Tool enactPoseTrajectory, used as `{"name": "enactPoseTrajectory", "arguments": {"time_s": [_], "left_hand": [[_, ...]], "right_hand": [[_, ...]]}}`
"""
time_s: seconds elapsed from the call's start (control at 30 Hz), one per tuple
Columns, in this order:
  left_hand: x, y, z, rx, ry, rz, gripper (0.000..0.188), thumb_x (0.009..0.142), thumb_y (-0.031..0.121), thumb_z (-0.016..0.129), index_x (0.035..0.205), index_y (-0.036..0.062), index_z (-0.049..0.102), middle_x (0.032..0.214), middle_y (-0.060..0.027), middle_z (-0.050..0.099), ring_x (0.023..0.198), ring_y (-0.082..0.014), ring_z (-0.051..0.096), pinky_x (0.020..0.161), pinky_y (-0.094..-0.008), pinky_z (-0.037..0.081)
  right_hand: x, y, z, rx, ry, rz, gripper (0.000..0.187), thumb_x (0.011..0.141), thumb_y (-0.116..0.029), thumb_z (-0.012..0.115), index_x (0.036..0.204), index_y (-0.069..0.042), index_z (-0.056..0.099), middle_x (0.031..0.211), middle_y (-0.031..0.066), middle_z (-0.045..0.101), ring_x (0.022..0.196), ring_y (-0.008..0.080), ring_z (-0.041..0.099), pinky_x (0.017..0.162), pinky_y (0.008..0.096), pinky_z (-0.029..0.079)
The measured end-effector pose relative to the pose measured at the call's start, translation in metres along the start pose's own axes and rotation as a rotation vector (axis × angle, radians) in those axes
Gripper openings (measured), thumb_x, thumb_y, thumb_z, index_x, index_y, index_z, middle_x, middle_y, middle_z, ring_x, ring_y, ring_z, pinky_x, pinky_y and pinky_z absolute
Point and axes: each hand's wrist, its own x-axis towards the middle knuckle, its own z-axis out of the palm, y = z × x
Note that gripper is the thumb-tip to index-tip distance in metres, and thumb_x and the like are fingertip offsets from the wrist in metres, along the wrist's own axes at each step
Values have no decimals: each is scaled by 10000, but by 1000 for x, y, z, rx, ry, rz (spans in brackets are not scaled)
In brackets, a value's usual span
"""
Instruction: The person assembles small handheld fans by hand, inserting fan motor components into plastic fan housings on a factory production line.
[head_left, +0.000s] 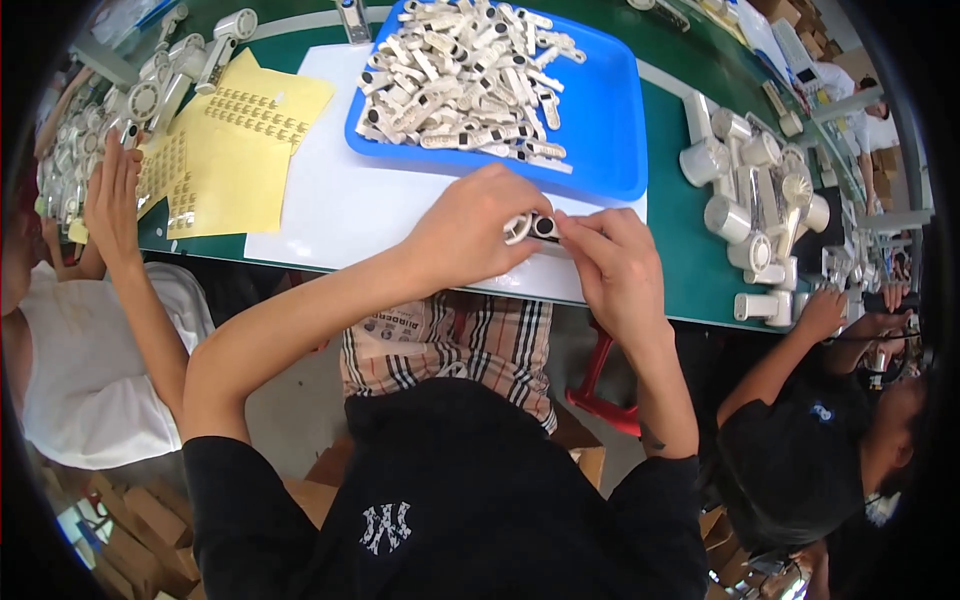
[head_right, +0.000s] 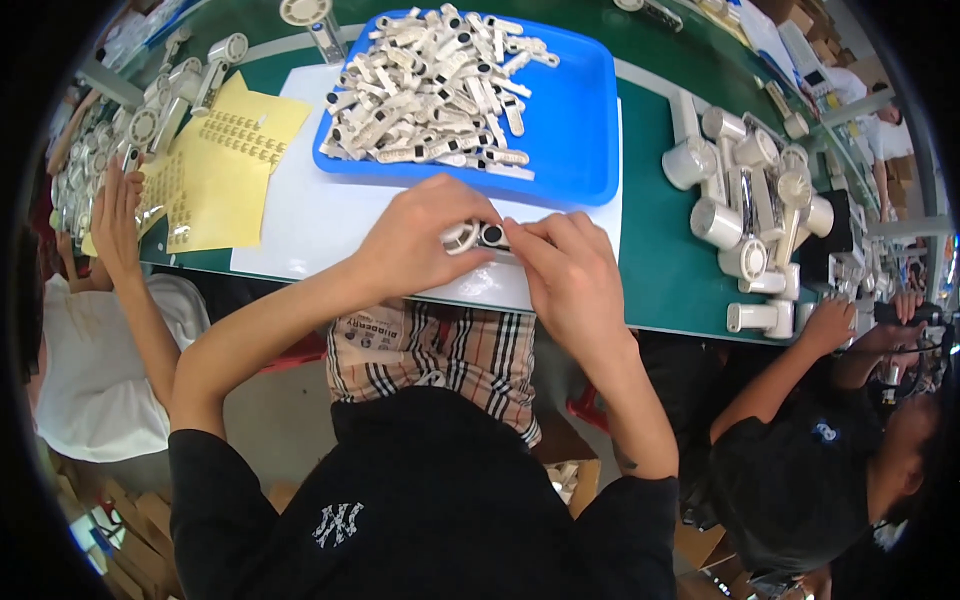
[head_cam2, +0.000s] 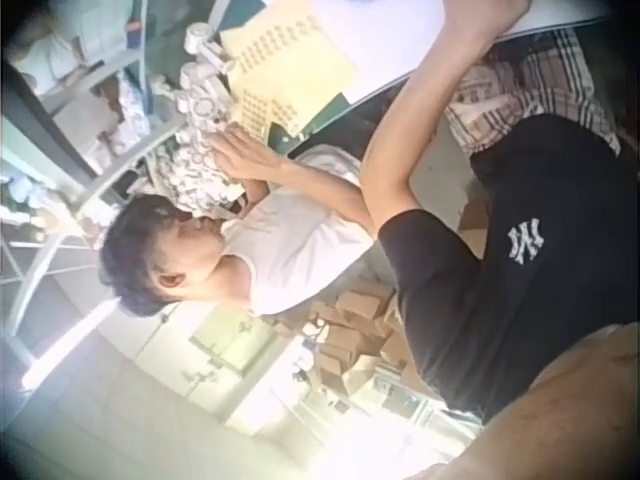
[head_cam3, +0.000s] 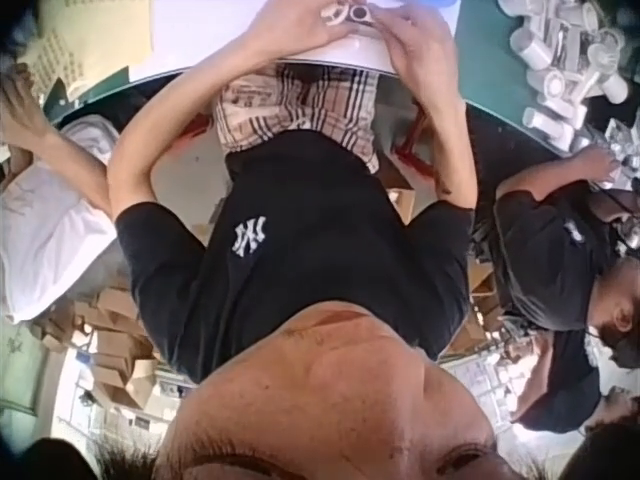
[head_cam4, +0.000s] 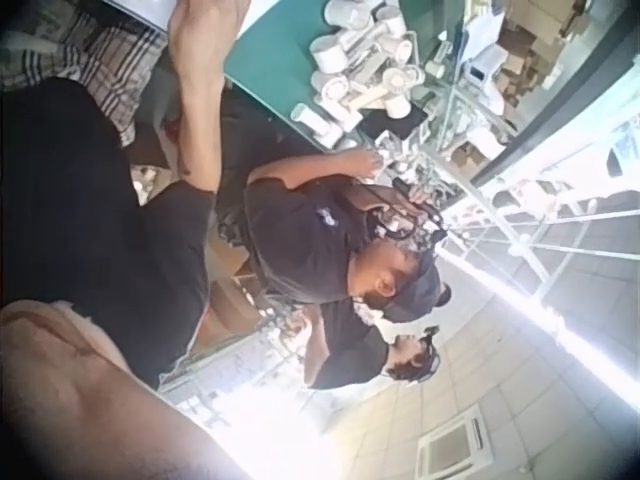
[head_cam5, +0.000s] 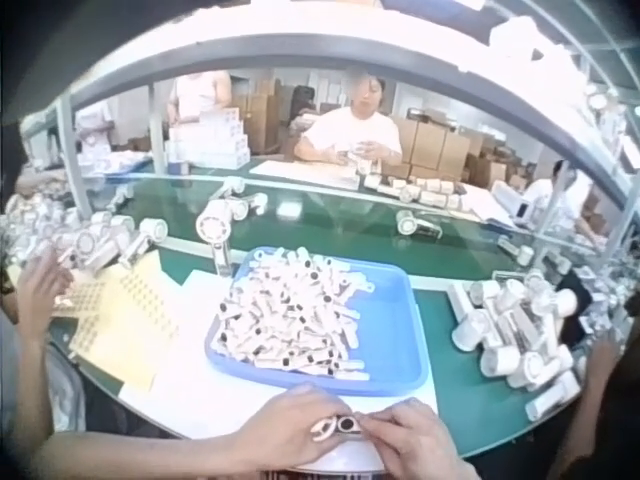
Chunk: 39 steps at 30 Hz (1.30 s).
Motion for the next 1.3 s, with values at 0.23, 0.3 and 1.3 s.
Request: {"name": "enactPoseTrajectory", "arguments": {"time_s": [0.23,0.3,1.3], "left_hand": [[-4,2,-8,185,38,114,311,689,67,803,974,42,680,1012,-108,695,971,-316,637,838,-402,515],[-11,10,-2,195,66,158,316,683,64,807,970,45,677,1005,-102,693,975,-312,633,835,-400,514],[12,16,4,-3,-69,-110,410,720,65,764,1118,80,665,1063,-98,667,993,-306,602,880,-399,496]], "right_hand": [[15,12,-2,188,-162,63,246,832,-104,712,1068,-37,736,971,120,650,955,329,607,853,414,487],[4,23,-2,292,-156,86,320,852,-178,733,1137,-39,694,1034,138,643,1016,335,606,885,413,490],[10,29,-26,41,-61,-75,269,848,-79,720,1109,-26,685,878,99,596,827,292,605,697,401,513]]}}
